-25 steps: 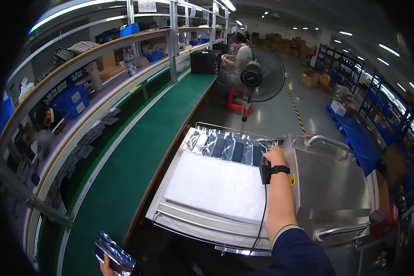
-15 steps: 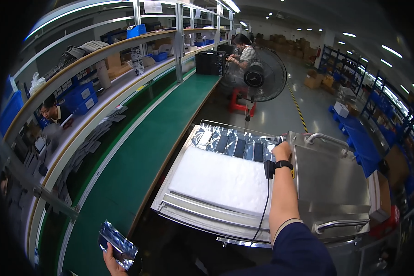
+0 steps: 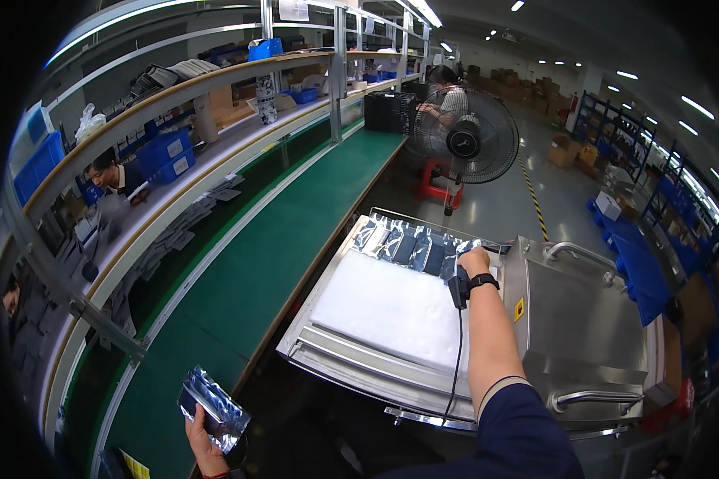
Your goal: Arranging and sealing silver material pouches on an industrial machine.
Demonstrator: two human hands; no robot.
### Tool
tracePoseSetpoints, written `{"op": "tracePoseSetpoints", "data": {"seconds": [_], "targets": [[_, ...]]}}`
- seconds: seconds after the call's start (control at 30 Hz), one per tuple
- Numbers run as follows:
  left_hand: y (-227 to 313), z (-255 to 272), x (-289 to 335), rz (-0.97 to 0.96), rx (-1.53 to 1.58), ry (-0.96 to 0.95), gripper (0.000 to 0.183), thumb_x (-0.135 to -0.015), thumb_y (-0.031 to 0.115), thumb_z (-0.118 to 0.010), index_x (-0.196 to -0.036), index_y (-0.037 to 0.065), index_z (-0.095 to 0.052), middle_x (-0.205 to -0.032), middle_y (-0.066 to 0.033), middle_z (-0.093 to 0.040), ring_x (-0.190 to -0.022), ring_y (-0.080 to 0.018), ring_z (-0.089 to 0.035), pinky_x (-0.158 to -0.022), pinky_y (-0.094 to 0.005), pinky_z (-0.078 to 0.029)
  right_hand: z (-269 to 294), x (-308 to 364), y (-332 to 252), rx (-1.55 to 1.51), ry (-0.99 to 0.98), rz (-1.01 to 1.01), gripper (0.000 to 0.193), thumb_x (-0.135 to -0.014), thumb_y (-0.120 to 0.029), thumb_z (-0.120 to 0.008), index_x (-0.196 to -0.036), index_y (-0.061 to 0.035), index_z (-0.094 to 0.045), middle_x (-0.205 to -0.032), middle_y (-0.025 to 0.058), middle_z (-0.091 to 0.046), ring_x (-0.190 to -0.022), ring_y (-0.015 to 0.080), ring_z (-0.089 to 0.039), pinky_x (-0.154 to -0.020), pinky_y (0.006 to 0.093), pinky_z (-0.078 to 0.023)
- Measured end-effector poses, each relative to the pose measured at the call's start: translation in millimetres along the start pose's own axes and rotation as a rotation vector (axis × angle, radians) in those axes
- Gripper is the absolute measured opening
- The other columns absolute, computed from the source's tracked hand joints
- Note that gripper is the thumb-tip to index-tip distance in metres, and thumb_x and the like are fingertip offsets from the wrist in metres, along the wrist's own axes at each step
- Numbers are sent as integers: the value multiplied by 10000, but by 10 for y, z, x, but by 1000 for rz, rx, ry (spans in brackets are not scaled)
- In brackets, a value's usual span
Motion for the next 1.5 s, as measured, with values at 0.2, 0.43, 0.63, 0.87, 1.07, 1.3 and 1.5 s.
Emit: {"op": "tracePoseSetpoints", "data": {"seconds": [0.2, 0.43, 0.63, 0.87, 1.07, 1.3, 1.5], "targets": [[-8, -32, -18, -15, -11, -22, 350, -872, 128, -564, -1196, 27, -481, -1092, -82, -581, -933, -211, -592, -805, -356, -495, 27, -63, -239, -577, 271, 100, 607, -571, -72, -794, -1085, 47, -494, -996, 209, -617, -945, 301, -603, -802, 345, -477], [-46, 45, 15, -15, 2, 1, 359, -874, 111, -554, -1209, 23, -463, -1104, -84, -570, -953, -208, -578, -823, -350, -484, -333, 471, -546, -66, 185, -157, 363, -715, -223, -648, -1022, -31, -616, -1219, 178, -460, -1143, 352, -413, -952, 372, -397], [35, -18, 98, -12, 30, 2, 351, -871, 84, -547, -1205, 22, -460, -1094, -84, -572, -946, -212, -581, -826, -347, -484, -454, 246, -580, -345, 161, 11, 755, -590, -100, -778, -1212, -29, -357, -1117, 219, -558, -1033, 330, -558, -894, 367, -439], [14, -65, 79, -22, -9, -34, 361, -874, 145, -558, -1207, 31, -475, -1093, -88, -584, -942, -217, -594, -824, -362, -494, -783, 94, -924, -952, 51, 86, 327, -649, -51, -746, -883, 107, -582, -791, 104, -623, -752, 245, -622, -702, 336, -502], [6, -94, 115, -27, 38, 34, 353, -853, 87, -576, -1183, 22, -469, -1065, -80, -583, -930, -202, -588, -819, -344, -489, -832, 295, -1080, -179, 170, -167, 533, -681, -245, -715, -1120, -13, -521, -1220, 194, -393, -1126, 358, -419, -958, 424, -380], [25, -75, 111, 2, 46, 30, 364, -849, 86, -581, -1188, 23, -463, -1060, -69, -584, -920, -191, -587, -827, -331, -480, -763, 299, -1045, -582, 199, -46, 737, -584, -72, -801, -1170, 18, -362, -1103, 208, -549, -1029, 317, -553, -905, 328, -432], [9, -2, 101, -2, 23, 63, 371, -843, 87, -588, -1185, 21, -460, -1058, -71, -579, -905, -194, -589, -822, -340, -485, -1170, 91, -1508, -1324, -95, 129, 326, -668, 10, -729, -932, 87, -555, -910, 151, -624, -717, 236, -634, -636, 376, -533]]}}
Point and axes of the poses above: each hand's wrist, its own x-axis away from the middle knuckle, its own z-axis out of the back of the hand, y = z × x, the point moved 7 cm from there along -x, towards the middle knuckle
